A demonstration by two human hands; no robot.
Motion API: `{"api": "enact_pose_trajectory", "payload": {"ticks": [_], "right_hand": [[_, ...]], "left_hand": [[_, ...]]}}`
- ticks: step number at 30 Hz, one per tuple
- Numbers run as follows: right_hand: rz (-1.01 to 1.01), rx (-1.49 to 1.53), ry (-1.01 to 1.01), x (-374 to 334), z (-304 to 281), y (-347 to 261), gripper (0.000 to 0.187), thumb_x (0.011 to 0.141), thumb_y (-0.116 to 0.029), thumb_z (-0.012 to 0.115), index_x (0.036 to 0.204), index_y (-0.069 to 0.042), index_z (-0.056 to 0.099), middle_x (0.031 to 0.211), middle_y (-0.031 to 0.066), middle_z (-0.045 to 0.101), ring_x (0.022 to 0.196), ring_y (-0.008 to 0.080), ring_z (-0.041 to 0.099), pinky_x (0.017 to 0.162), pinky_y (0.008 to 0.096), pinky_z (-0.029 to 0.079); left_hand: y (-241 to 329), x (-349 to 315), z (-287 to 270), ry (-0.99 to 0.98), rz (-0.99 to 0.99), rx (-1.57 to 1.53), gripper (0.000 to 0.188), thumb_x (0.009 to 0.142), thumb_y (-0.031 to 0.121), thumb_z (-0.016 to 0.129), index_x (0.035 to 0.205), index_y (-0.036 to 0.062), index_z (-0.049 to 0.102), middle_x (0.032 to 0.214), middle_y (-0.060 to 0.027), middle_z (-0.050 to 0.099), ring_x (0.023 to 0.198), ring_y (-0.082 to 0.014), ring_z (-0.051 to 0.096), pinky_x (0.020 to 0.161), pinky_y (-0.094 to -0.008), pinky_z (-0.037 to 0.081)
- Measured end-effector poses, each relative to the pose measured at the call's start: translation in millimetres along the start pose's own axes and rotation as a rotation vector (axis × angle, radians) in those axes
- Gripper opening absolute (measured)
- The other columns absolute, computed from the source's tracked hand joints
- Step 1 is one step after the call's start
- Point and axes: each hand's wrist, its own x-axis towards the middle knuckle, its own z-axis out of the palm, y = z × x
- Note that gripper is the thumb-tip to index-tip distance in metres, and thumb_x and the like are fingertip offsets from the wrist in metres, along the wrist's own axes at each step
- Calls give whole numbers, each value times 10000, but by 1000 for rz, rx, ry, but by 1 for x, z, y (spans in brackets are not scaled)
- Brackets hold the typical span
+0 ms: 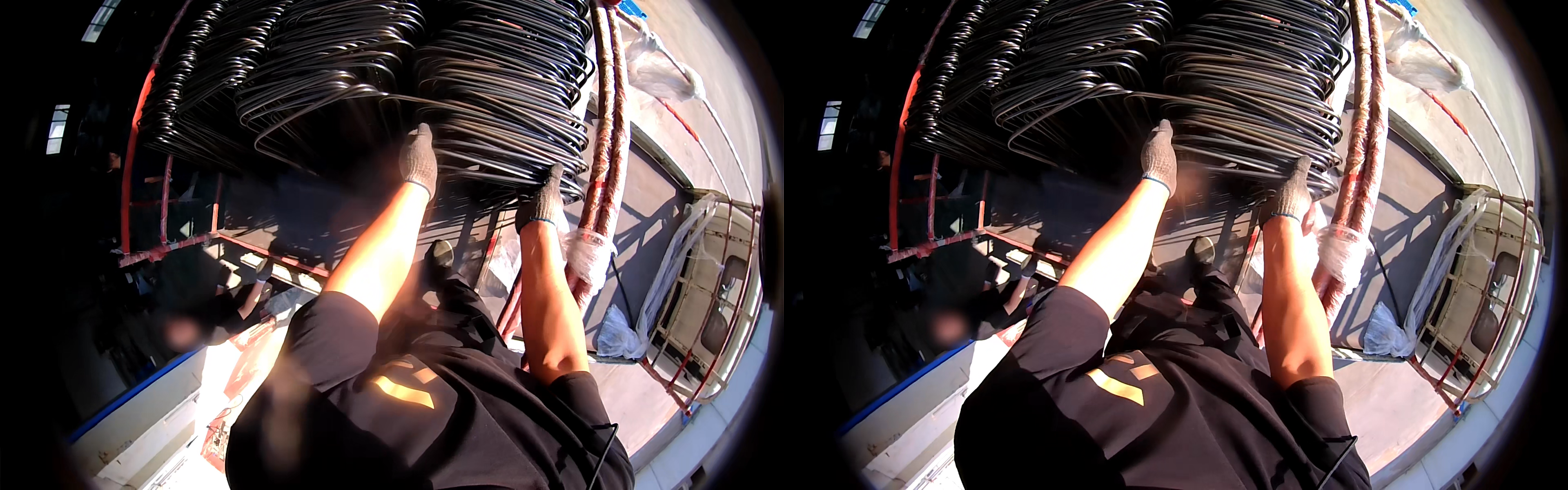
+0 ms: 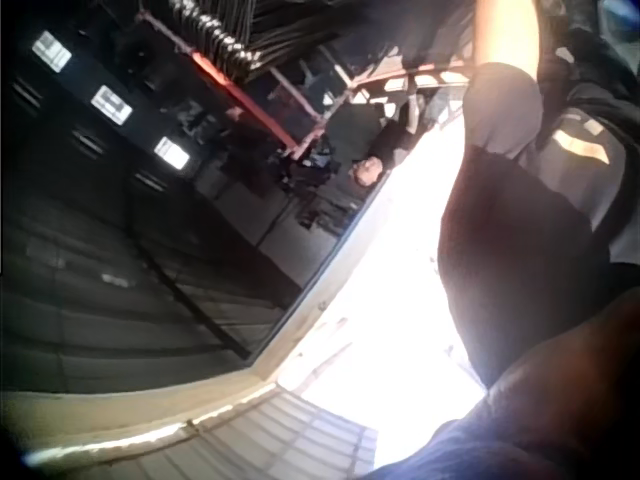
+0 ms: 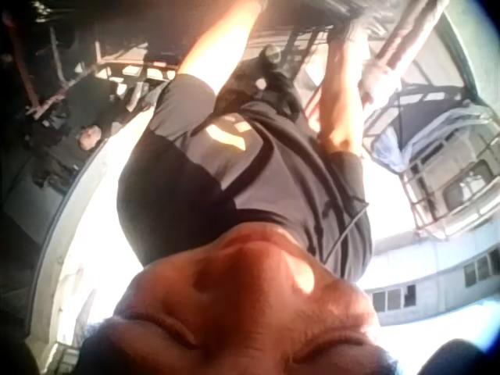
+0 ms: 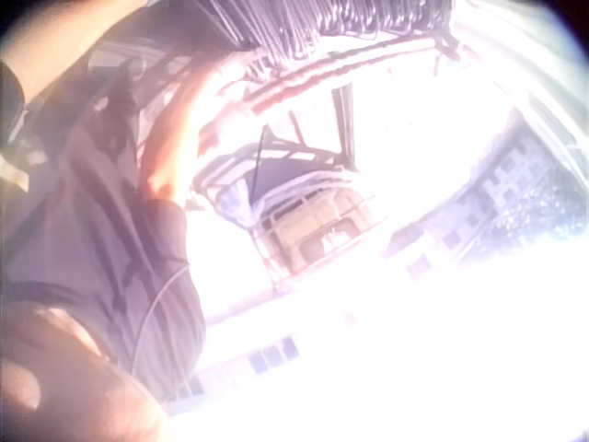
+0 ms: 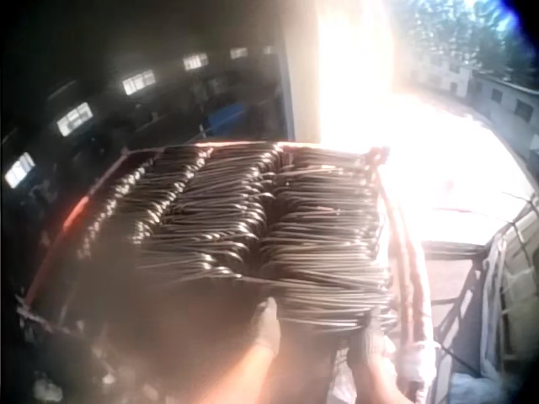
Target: The person repeatedly picks up bundles of black metal frames from a red rack and stacks them onto a growing pile. The person wears gloves and works in a warehouse setting with another person visible in the background.
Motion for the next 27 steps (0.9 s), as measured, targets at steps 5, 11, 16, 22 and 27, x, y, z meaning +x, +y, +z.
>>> {"api": "enact_pose_trajectory", "payload": {"ticks": [5,11,16,22,27], "right_hand": [[221,77,-282,1,-9,3,714,1017,-650,608,1495,-122,562,1437,174,631,1262,390,623,1048,611,524],[418,264,-596,-19,10,25,743,1045,-543,622,1606,-93,435,1625,194,475,1489,454,429,1204,706,359],[346,330,-452,-40,11,16,658,1082,-487,586,1559,-48,480,1585,218,510,1453,435,489,1182,661,425],[288,189,-495,-32,-2,40,664,1085,-456,599,1540,10,471,1499,273,548,1364,449,546,1161,617,489],[337,108,-427,-48,8,29,654,1077,-502,593,1474,14,527,1434,281,597,1329,434,575,1116,592,531]], "left_hand": [[1,-10,-1,-66,-42,-318,505,1070,474,604,1349,56,660,1307,-128,706,1207,-281,648,1069,-442,496],[13,-24,-3,-171,-274,-784,502,1078,472,600,1370,65,625,1322,-126,686,1235,-296,637,1057,-490,530],[18,-29,11,-95,-61,-730,381,972,191,698,1331,67,665,1333,-103,674,1241,-264,615,1089,-431,493],[-2,-20,9,-91,-84,-815,389,1014,272,697,1352,83,660,1338,-92,662,1272,-257,584,1120,-426,457],[15,-38,-16,-27,-46,-720,397,1059,320,652,1329,29,660,1339,-93,664,1286,-227,562,1154,-384,403]]}}
